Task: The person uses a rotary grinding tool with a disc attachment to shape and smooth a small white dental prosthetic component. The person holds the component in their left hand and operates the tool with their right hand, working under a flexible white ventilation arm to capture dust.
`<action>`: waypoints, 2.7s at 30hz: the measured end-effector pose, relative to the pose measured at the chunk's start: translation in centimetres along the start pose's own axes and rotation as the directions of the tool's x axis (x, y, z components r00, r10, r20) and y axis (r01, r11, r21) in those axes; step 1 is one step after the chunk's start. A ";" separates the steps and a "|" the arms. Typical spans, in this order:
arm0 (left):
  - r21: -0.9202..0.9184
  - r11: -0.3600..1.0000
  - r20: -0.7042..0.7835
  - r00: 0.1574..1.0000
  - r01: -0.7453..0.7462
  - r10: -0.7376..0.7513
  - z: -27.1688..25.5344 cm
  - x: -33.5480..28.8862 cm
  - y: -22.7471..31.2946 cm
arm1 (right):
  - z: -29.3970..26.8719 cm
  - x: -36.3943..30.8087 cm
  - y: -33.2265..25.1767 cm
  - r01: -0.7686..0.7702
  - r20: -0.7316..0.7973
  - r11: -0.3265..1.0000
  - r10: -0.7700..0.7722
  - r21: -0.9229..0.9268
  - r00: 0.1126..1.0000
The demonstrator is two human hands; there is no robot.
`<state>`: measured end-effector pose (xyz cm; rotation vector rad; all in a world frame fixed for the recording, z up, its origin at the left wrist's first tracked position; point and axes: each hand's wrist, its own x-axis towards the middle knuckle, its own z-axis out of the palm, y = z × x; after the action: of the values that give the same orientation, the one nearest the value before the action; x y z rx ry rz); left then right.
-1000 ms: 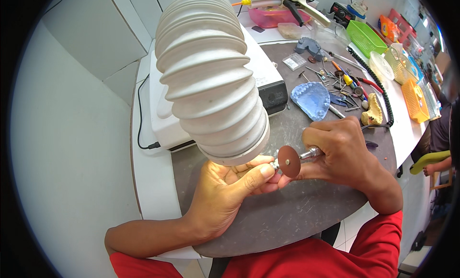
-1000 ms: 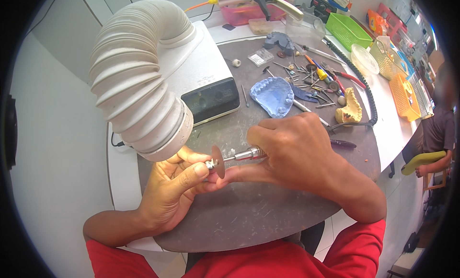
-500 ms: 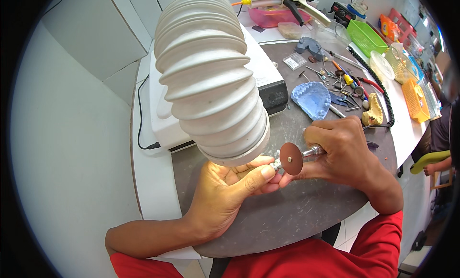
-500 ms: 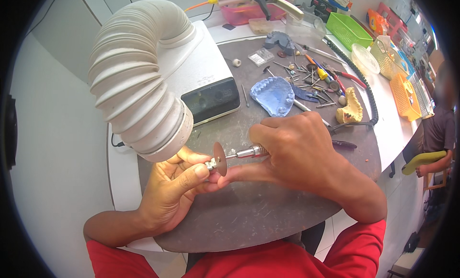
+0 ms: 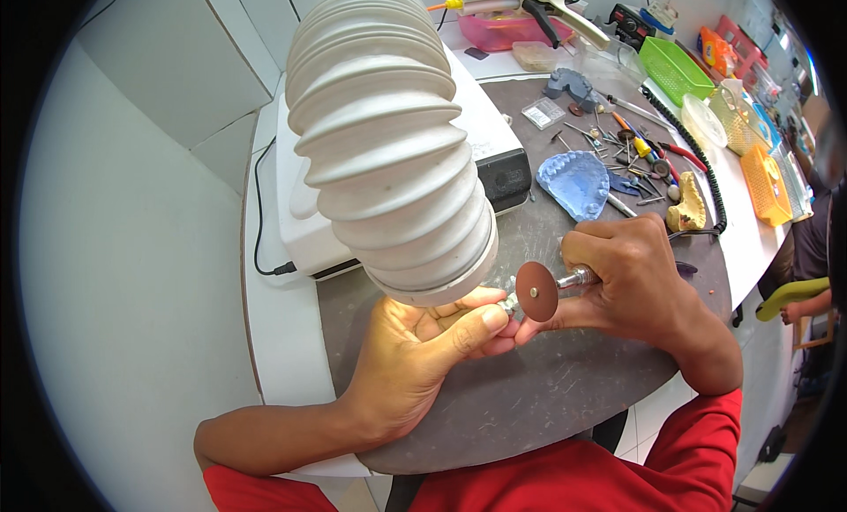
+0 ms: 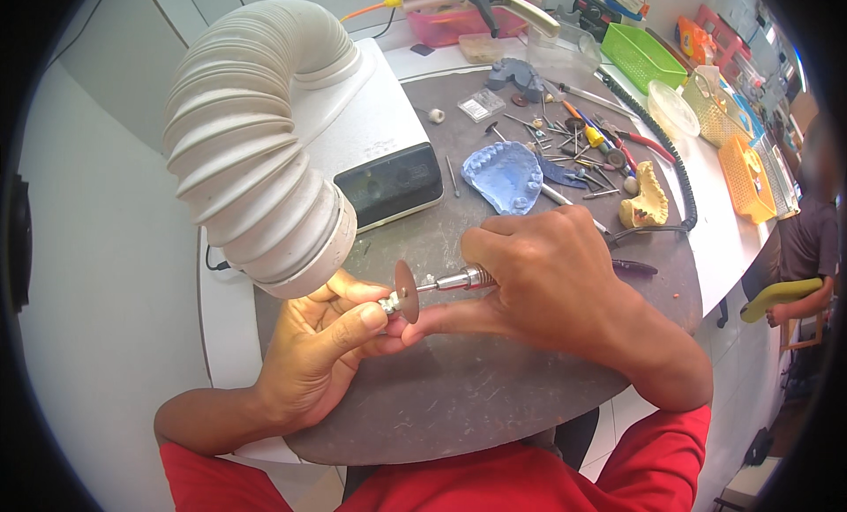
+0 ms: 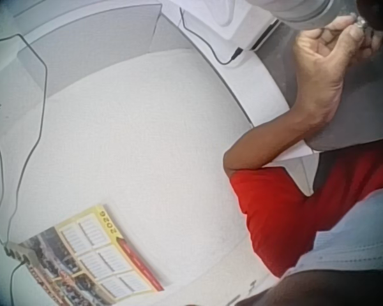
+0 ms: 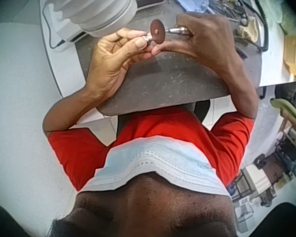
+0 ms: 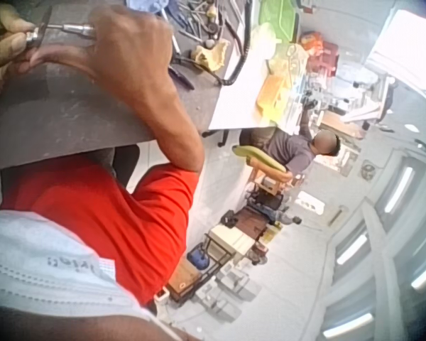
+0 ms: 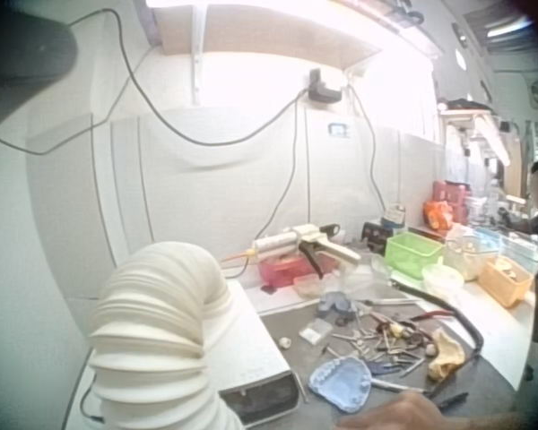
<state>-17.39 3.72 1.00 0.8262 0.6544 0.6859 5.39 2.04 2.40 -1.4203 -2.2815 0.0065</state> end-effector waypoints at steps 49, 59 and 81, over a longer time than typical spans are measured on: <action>0.004 0.999 -0.007 0.999 0.040 -0.040 0.0 0.1 0.3 | 0.1 -0.1 0.2 -0.024 -0.006 1.000 0.024 0.009 1.000; -0.004 0.999 0.001 0.999 0.039 -0.039 0.1 0.0 0.4 | 0.1 0.0 0.1 -0.011 -0.020 1.000 0.012 0.027 1.000; -0.007 0.999 -0.009 0.999 0.038 -0.038 0.1 0.0 0.4 | 0.2 0.0 0.2 -0.022 0.012 0.998 0.022 0.050 1.000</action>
<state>-17.40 3.90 1.43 0.8028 0.6740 0.6573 5.47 2.13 2.21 -1.4230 -2.2582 0.0784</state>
